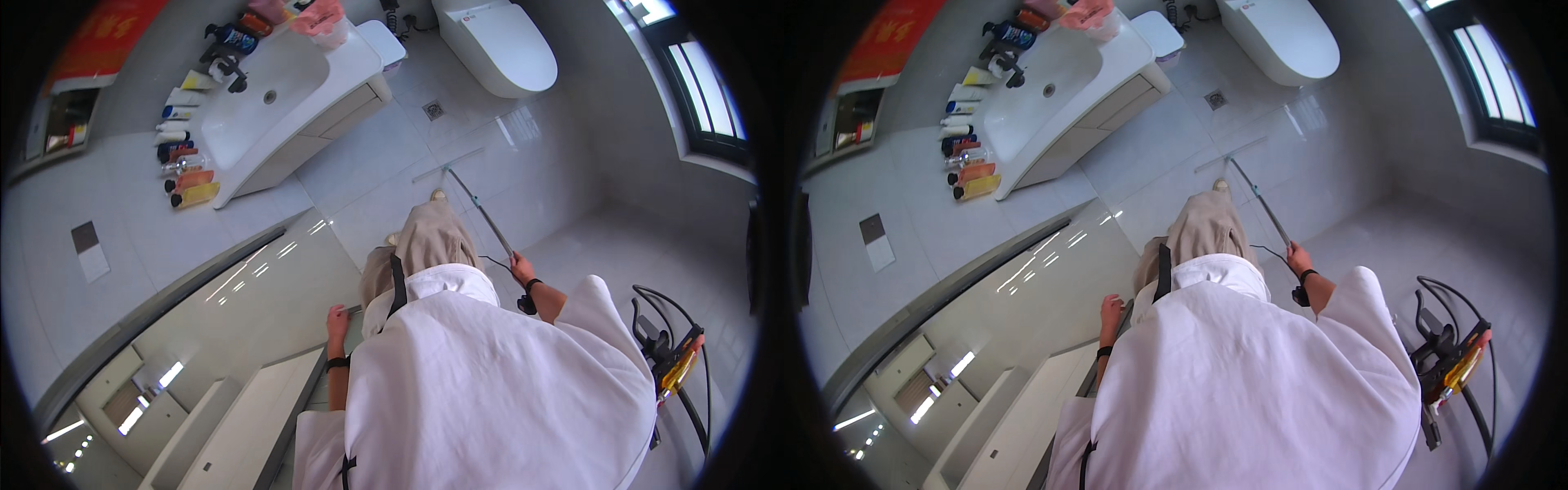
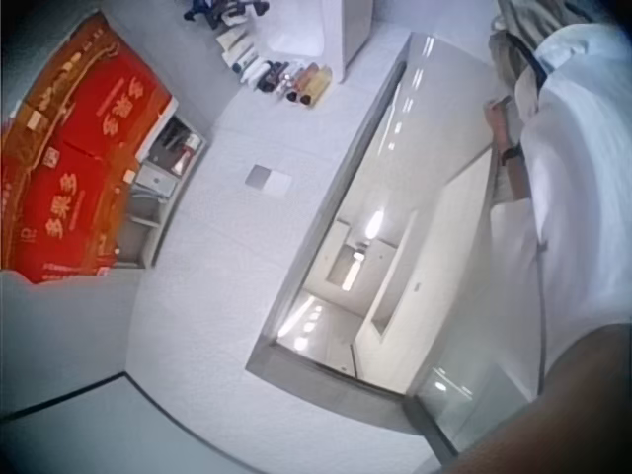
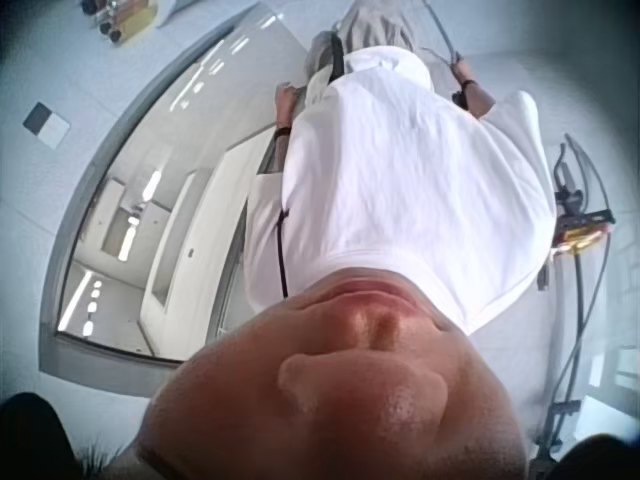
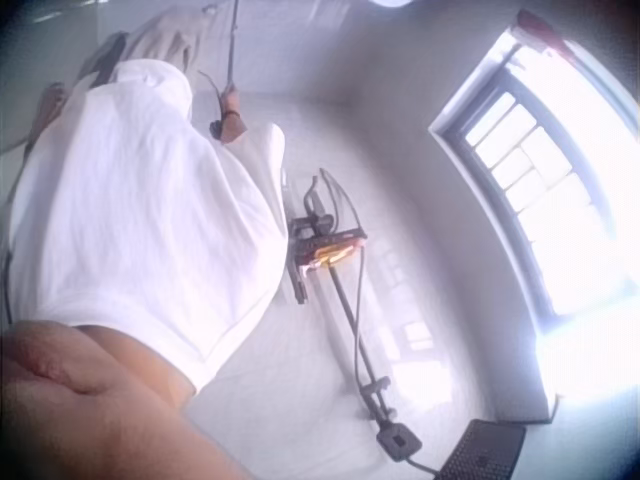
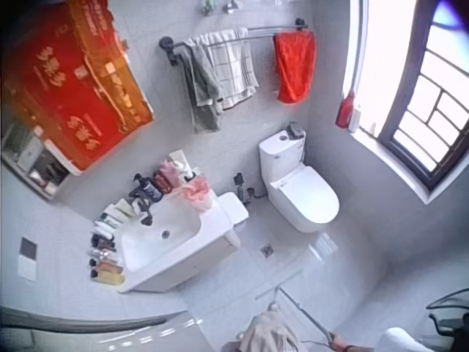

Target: Squeegeeing water off a bathroom tile floor.

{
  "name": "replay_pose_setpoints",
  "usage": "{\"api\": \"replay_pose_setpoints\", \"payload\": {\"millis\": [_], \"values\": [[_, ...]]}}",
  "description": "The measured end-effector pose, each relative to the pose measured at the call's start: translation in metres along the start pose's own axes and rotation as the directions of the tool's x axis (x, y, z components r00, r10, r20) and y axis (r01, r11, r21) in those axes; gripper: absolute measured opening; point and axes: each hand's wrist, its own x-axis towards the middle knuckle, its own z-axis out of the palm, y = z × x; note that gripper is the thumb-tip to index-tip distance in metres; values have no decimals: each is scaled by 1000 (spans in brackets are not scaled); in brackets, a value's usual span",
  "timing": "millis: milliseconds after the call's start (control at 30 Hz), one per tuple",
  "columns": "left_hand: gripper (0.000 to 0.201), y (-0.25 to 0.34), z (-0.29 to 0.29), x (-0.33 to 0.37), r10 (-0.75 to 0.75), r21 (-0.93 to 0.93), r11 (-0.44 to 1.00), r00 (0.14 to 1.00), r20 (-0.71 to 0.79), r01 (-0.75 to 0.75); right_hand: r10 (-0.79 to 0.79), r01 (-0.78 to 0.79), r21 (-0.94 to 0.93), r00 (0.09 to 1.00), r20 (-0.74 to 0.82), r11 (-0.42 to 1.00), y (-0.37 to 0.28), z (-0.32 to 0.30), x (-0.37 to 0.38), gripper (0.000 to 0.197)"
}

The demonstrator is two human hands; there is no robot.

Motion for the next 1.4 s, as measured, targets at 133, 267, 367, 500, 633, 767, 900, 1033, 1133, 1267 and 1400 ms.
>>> {"api": "replay_pose_setpoints", "payload": {"millis": [133,267,367,500,633,767,900,1033,1133,1267,1400], "values": [[37,37,-61,-6,362,487,853,886,-292,-188,-37,37,50,999,4,998,-5,-10,27,37],[50,130,-169,-3,455,520,841,717,-528,-151,-15,17,71,999,-28,997,-19,-16,26,44],[50,247,-234,-33,706,785,618,473,-527,-48,23,-21,97,1000,-15,995,-6,-9,33,44],[44,336,-318,-99,937,934,344,23,-348,100,88,-128,282,985,151,951,-82,-8,19,41],[44,359,-392,-99,976,929,211,-110,-186,303,-13,10,251,1000,10,968,-96,46,56,38],[44,360,-448,-73,984,926,174,-106,-146,335,-109,151,110,940,-323,982,-160,118,100,35],[46,331,-504,-56,993,936,120,-59,-106,331,60,-49,89,989,-133,995,-234,142,70,36],[41,313,-530,-65,996,957,26,-85,-1,289,-303,294,-110,950,-74,949,-222,192,18,37],[38,305,-547,-69,978,968,31,-209,22,249,-105,117,333,993,-53,936,-223,254,-17,28],[34,301,-589,-59,948,928,30,-306,92,372,-8,42,351,995,-98,936,-241,312,-37,35],[31,289,-599,-34,914,960,-31,-381,140,277,-76,121,158,961,-267,980,-267,331,-26,40]]}}
